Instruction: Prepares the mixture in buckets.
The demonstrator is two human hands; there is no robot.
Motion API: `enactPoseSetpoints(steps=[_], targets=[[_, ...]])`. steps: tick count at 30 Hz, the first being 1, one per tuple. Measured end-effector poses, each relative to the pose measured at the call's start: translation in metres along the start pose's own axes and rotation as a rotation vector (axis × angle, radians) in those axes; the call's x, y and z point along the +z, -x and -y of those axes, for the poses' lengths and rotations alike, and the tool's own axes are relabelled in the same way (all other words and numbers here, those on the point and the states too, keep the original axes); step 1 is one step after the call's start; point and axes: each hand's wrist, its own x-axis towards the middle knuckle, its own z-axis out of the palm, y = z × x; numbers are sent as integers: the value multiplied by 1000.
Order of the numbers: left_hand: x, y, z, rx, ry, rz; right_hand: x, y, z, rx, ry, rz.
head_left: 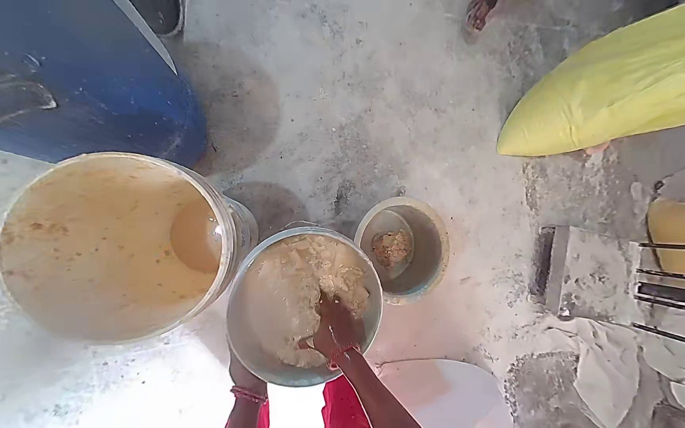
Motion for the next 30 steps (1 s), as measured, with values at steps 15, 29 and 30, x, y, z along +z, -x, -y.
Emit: enactPoseSetpoints(steps=[15,29,30], targets=[[-113,0,-46,-412,-490,71,5,27,23,66,-471,72],[-132,10,-28,-335,-553,55,-85,62,-99,-141,-1704,-398],[-127,13,-25,-274,-562,31,-92,47,-117,-100,-1652,-459]])
